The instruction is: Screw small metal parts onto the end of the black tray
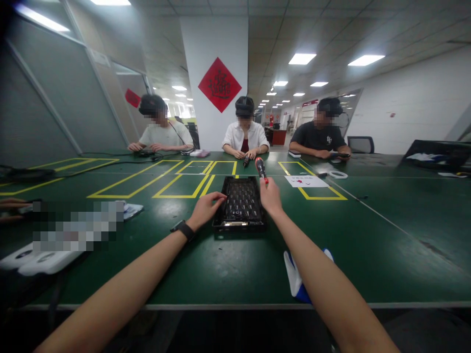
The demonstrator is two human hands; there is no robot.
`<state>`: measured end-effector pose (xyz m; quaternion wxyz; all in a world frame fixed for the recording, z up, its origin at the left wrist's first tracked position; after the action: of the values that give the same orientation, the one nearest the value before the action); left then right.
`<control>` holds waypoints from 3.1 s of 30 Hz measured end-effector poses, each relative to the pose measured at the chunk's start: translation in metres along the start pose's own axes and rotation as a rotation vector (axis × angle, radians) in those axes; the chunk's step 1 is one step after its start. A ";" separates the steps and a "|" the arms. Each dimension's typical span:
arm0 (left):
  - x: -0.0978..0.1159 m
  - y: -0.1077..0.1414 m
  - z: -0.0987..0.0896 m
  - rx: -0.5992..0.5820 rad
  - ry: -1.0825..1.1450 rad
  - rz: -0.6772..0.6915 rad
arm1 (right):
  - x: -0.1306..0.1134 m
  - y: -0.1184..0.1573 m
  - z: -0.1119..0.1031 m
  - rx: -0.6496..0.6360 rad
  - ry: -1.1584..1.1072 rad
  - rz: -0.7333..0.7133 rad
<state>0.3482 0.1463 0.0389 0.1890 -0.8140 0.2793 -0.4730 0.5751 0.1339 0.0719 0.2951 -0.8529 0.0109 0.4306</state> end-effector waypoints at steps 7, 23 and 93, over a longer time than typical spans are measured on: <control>0.007 0.002 -0.011 0.006 -0.407 0.091 | 0.055 -0.003 -0.005 -0.270 0.785 0.252; 0.016 0.002 0.006 -0.106 -0.745 -0.063 | -0.023 0.035 0.046 -0.460 0.625 -0.469; -0.034 -0.001 0.007 -0.005 -0.122 -0.114 | -0.015 0.030 0.027 -1.029 0.091 -0.552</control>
<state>0.3413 0.1695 0.0133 0.1765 -0.8563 0.2217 -0.4318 0.5379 0.1201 0.0556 -0.0566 -0.8754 -0.4096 0.2505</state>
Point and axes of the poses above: each hand's wrist, its own y-axis away from the middle knuckle, its own z-axis out of the palm, x = y × z, the point moved 4 cm from there along -y, towards the middle knuckle, and after that the axes turned 9 degrees about y, right-handed, at the moved point
